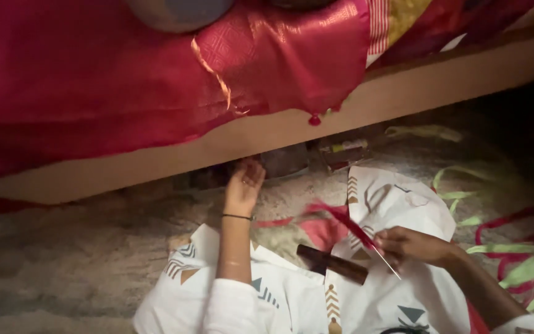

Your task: Tying and cutting decorative tassels onto the border of a red saree.

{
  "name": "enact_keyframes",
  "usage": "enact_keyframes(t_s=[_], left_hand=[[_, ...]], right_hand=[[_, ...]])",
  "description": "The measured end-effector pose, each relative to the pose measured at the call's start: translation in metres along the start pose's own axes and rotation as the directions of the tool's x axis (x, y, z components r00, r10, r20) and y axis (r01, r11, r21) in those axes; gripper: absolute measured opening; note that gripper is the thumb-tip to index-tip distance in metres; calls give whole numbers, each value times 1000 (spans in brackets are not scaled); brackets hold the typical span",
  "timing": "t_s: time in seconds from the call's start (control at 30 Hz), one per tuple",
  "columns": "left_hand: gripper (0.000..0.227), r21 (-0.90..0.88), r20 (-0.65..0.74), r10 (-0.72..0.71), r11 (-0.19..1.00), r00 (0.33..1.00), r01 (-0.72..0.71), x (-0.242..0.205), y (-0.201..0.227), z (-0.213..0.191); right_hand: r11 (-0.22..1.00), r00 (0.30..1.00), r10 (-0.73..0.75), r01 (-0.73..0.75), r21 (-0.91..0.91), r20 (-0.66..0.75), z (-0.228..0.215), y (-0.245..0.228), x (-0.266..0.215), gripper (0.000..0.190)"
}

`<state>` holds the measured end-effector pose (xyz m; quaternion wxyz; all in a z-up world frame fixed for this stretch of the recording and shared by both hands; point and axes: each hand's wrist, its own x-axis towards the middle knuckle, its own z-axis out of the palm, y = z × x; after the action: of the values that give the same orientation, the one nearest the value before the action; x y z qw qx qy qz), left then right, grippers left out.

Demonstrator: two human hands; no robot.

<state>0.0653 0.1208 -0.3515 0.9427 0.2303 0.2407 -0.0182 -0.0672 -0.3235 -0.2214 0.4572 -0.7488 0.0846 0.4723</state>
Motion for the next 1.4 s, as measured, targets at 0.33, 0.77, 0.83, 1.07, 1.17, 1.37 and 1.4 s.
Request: enact_keyframes(t_s=[0.33,0.77,0.83,1.07,1.17,1.37,1.4], left_hand=[[22,557,101,165,808,981,-193,17,-1,41],[32,548,492,335,598,803,-585,-116,-5,226],[29,477,456,201,767,867,-429,-138,-12,251],[8,356,535,171,843,828,-404,-161,-32,256],[8,337,526,237,823,817,-457,-167,-35,253],[24,200,330,103,964,938,-176,-204,-19,270],[24,201,328,102,964,939,-174,-204,-22,269]], right_hand=[[834,996,49,-84,-545,-77,-30,4,9,38],[811,674,-585,479,-337,-452,-10,-176,0,29],[813,701,-575,549,-196,-422,1,-176,17,28],[219,700,-606,604,766,-378,-1,-221,1,32],[-47,651,-662,458,887,-371,-8,-235,-19,35],[-41,586,-735,464,885,-342,-22,-203,6,21],[-41,588,-733,463,885,-341,-12,-215,-11,21]])
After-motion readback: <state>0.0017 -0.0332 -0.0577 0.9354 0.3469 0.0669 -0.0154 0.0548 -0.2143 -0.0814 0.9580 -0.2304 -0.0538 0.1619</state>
